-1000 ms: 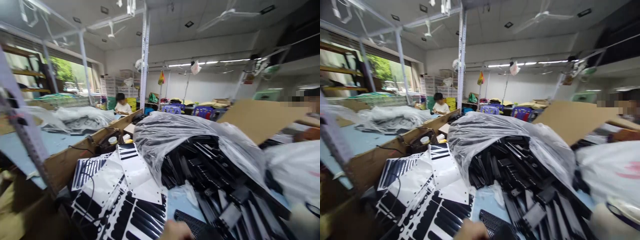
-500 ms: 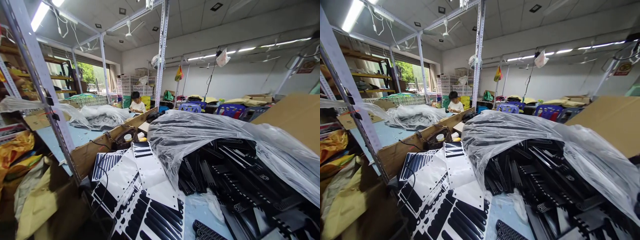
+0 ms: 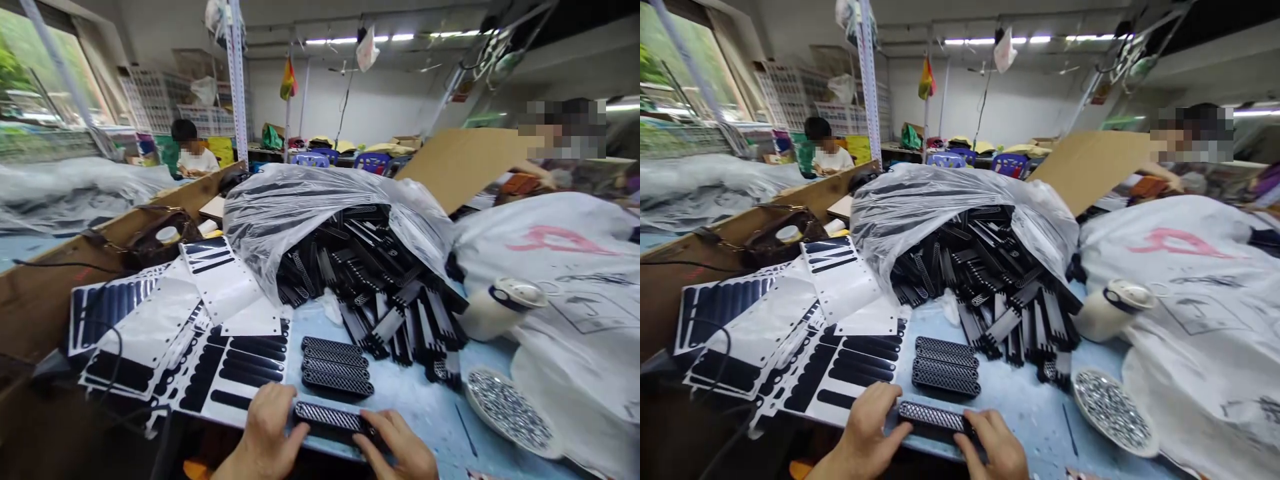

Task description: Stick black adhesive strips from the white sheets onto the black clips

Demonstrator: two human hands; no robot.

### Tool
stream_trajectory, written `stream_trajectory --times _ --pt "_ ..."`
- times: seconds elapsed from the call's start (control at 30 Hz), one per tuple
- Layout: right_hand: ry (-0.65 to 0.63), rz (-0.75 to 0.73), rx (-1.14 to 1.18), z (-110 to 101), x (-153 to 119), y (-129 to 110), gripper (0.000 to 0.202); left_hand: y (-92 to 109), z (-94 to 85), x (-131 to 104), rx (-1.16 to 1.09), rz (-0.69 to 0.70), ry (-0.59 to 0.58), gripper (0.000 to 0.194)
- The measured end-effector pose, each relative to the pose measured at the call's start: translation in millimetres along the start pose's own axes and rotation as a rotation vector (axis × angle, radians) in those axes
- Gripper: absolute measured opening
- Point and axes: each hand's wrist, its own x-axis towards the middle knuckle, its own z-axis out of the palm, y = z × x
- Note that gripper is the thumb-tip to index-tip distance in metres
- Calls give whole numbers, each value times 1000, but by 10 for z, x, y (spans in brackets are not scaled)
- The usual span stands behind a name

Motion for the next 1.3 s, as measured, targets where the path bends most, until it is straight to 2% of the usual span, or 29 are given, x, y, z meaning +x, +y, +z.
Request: stream_trajectory --times 0.1,0.2,0.4,0.5,0.57,0.63,0.73,0.83,0.93,1.17,1.3 --pt "77 23 -51 55 81 45 19 -34 -32 102 3 21 16 14" --pt "152 61 -76 86 123 95 19 -63 1 209 3 6 -29 11" --pt "116 291 62 -15 61 142 18 -106 -35 272 -55 -76 -121 13" --pt "160 412 164 -57 58 167 17 -122 -122 274 -184 -198 -87 11" --pt "217 504 227 -45 130 195 24 -111 -149 328 -287 -323 -43 24" --pt "270 601 282 3 259 234 31 -79 -121 435 -422 -468 -46 41" --pt "326 712 340 119 487 291 41 -10 11 639 -599 -639 -96 54" --pt "356 745 366 242 631 315 49 42 162 784 -684 -702 -98 59" --pt "346 759 387 331 638 275 51 74 246 825 -737 -728 -96 61" --pt "339 773 416 408 496 63 56 138 274 807 -738 -736 -68 61" --pt "326 747 405 420 475 188 53 111 285 832 -737 -760 -37 60"
